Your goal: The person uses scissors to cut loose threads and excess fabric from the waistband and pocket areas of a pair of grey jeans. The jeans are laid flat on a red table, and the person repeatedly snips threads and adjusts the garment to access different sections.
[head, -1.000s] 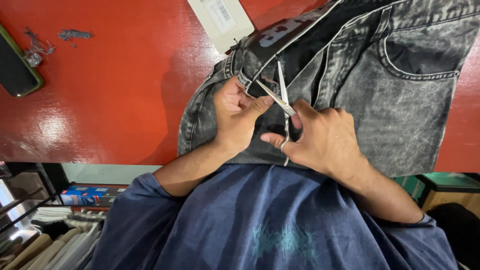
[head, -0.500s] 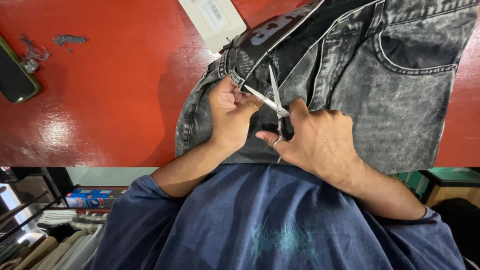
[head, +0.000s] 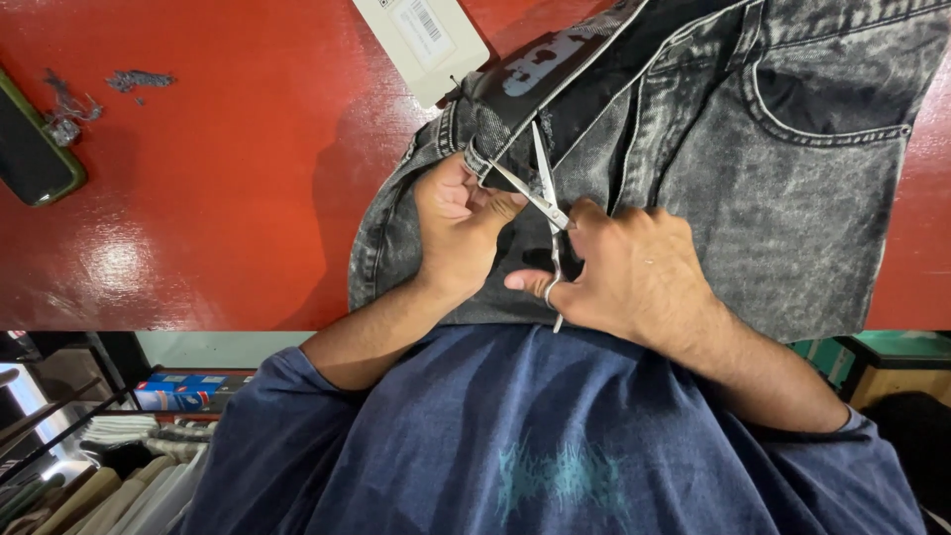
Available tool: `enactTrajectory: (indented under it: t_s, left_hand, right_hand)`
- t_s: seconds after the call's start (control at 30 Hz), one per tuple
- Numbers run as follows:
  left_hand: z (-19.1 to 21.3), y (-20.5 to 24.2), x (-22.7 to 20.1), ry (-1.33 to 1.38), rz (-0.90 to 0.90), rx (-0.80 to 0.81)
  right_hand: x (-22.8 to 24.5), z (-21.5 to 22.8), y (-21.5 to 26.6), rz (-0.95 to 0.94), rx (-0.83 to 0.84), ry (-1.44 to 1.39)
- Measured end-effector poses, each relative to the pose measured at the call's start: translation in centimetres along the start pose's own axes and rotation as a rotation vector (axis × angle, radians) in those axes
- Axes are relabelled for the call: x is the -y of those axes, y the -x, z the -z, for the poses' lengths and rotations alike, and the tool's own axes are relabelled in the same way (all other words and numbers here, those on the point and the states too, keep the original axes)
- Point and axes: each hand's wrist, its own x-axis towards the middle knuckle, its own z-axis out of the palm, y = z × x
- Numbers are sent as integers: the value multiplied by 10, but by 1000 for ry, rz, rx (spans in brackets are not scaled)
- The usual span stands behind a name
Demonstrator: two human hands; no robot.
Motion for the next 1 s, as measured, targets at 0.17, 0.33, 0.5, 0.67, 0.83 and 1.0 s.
enactTrajectory:
  t_s: [0.17,0.33,0.5,0.67,0.83,1.0]
  left_hand:
    - [1,-1,-1,4,-7,32]
    - [1,0,-1,-48,-40,42]
    - [3,-1,2,-81,-24,34]
    - [3,-3,3,-125,15,-15]
    - [4,-3,4,-101,3,-3]
    - [3,-6,0,140,-10,33]
  right_hand:
    - [-3,-6,-1,38,-49,-20]
    - [1,10,-3,2,139,-177]
    - [-7,0,-7,40,135,-183]
    - [-13,-8,-9,90,85,-215]
    - [-18,-12,-9,138,20,-149]
    - [-27,-16,-6,167,-63,-104]
